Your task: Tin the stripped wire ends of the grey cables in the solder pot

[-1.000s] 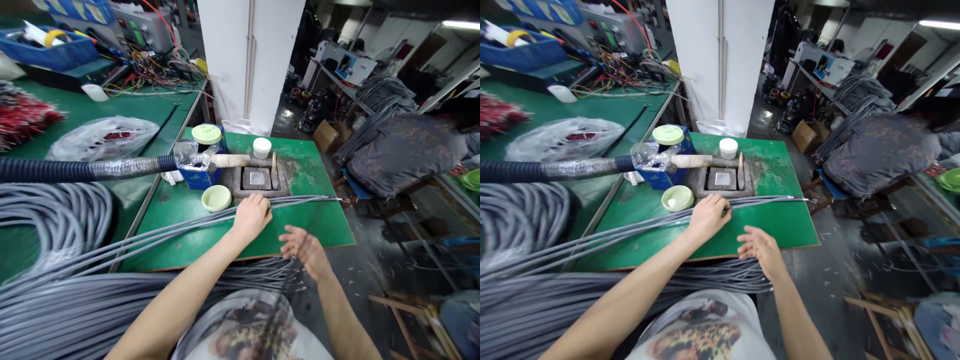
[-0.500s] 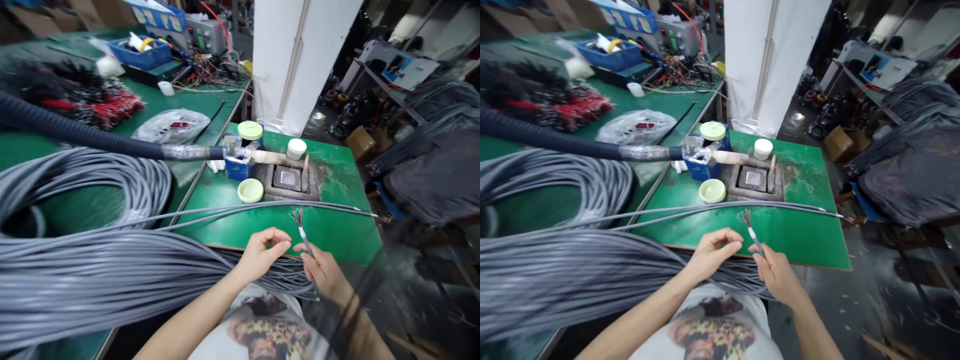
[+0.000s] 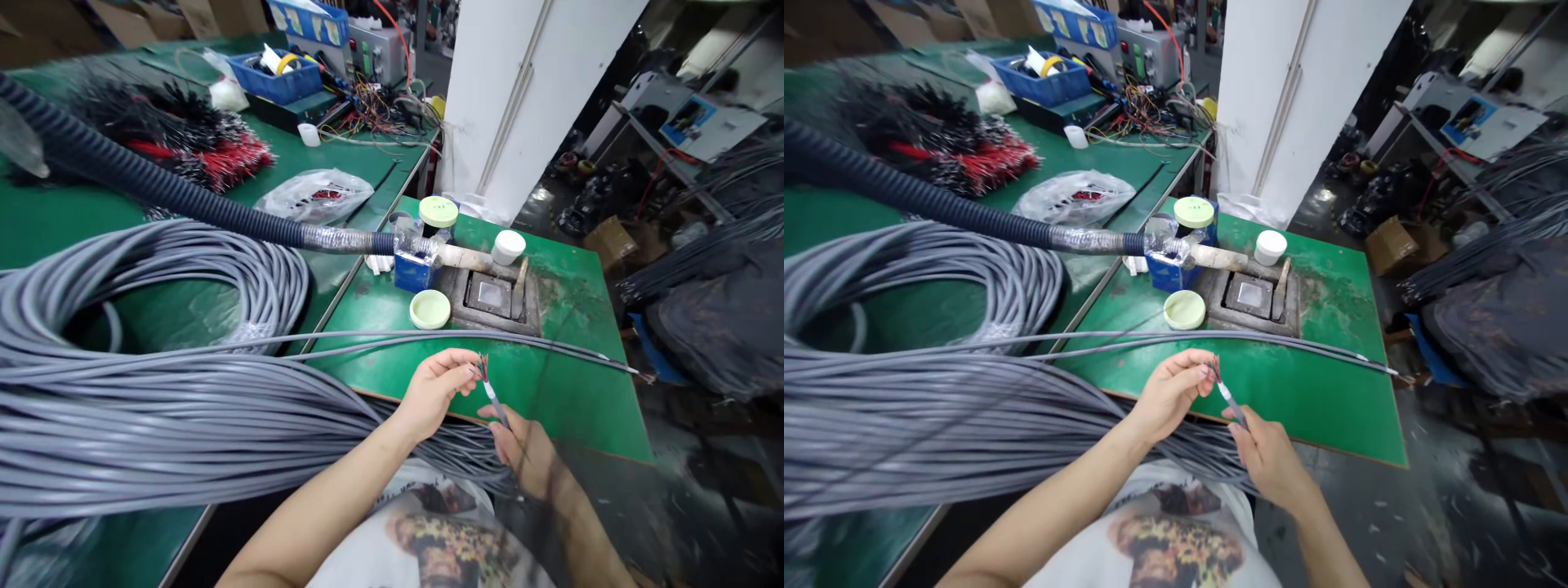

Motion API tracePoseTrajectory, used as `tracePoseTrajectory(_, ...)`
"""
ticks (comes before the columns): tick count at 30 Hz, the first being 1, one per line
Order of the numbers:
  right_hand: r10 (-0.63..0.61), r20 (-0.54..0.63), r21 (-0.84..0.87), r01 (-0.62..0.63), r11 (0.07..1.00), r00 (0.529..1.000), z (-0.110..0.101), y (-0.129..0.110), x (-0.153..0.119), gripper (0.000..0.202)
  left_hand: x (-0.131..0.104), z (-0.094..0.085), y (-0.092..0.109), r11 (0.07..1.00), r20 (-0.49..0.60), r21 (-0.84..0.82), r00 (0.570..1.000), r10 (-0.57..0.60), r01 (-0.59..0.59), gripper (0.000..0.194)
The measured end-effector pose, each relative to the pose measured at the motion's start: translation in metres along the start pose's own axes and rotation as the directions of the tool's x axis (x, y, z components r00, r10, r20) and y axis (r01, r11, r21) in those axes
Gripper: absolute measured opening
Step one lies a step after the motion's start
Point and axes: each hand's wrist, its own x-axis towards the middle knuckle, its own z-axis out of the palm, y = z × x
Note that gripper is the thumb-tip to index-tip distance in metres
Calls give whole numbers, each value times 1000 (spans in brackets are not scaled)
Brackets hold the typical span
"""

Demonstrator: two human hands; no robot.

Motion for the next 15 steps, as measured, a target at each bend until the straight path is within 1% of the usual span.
tracePoseTrajectory(6,-51,19,-11,51,999,999,2,4,2,37,3,-4,3,1000,66,-23,998,-10,11,28)
tracePoseTrajectory(9,-47,38,-26,48,999,998,2,5,3,36,5,-6,4,999,102,-5,994,-42,43,30)
tracePoseTrajectory(12,-75,61,-49,78,996,995,1,7,3,35,6,-7,5,998,130,-12,989,-66,68,28)
tracePoseTrajectory(15,-85,30,-77,87,993,996,-1,7,2,34,7,-6,3,998,147,-23,988,-56,60,25)
